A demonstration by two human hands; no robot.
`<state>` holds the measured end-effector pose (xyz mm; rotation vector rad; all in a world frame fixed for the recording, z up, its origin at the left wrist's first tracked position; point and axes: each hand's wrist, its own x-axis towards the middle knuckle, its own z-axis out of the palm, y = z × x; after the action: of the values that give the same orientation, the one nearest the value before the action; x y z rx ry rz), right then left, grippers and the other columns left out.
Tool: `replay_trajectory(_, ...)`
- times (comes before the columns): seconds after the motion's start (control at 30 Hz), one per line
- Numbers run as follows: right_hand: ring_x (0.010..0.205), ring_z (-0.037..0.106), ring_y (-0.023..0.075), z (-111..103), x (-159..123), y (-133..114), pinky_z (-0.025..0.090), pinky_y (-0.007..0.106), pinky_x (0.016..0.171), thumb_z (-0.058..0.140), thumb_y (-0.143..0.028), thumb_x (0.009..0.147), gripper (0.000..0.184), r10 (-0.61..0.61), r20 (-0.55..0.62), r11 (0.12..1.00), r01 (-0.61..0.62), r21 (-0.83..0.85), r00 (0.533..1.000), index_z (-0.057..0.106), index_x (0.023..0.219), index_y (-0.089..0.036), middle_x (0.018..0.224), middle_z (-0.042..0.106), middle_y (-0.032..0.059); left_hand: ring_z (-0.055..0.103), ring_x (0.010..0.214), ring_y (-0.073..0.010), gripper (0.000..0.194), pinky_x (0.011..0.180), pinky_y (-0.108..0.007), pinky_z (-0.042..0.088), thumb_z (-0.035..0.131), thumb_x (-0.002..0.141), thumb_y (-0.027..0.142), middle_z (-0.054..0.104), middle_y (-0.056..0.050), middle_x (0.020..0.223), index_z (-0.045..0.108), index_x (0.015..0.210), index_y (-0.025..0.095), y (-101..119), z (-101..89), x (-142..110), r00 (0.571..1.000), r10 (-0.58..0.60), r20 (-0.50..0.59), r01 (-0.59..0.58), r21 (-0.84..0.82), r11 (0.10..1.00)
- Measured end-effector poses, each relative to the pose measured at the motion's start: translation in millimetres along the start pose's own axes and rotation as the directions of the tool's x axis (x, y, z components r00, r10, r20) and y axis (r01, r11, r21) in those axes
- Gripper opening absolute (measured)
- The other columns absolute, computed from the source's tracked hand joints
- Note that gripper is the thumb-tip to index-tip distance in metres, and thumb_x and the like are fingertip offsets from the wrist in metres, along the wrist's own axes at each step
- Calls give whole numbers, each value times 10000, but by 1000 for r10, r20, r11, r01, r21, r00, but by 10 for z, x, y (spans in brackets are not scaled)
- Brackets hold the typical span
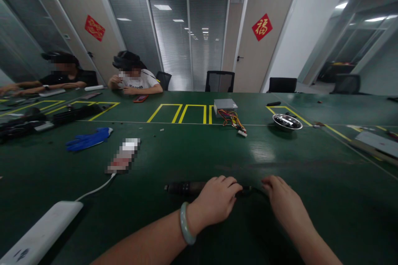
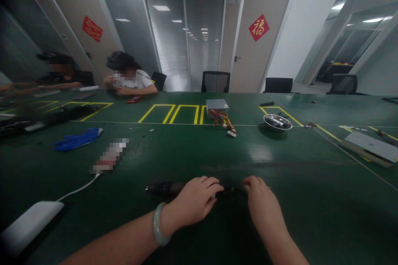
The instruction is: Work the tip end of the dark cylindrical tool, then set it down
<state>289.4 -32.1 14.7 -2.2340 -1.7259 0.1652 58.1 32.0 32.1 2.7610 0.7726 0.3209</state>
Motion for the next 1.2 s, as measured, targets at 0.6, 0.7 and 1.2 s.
replay_trajectory(0.6,766,631,172,51,-13,-56,432,261,656,586,-237,784,361,-131,350,984,77,163,928,535,1142,-245,871,644,5,551,954,-197,167,793,-335,470,523,923,317,554,-35,1050,531,1064,227,56,131,42,997,-71,-36,74,95,993)
replay_trajectory(0.7,769,634,180,-31,-58,-20,415,269,650,583,-250,793,327,-134,364,987,93,129,922,539,1116,-255,875,655,8,557,948,-192,144,798,-338,470,513,927,296,561,-27,1042,530,1050,225,86,117,50,997,-79,-24,81,90,993)
replay_trajectory(1.2,807,634,190,-156,-22,-59,430,291,727,491,-204,848,191,-106,247,990,80,114,963,677,808,-224,876,684,42,580,882,-184,87,774,-331,482,511,893,210,575,-41,1004,529,976,190,245,150,216,985,-171,-17,171,125,977)
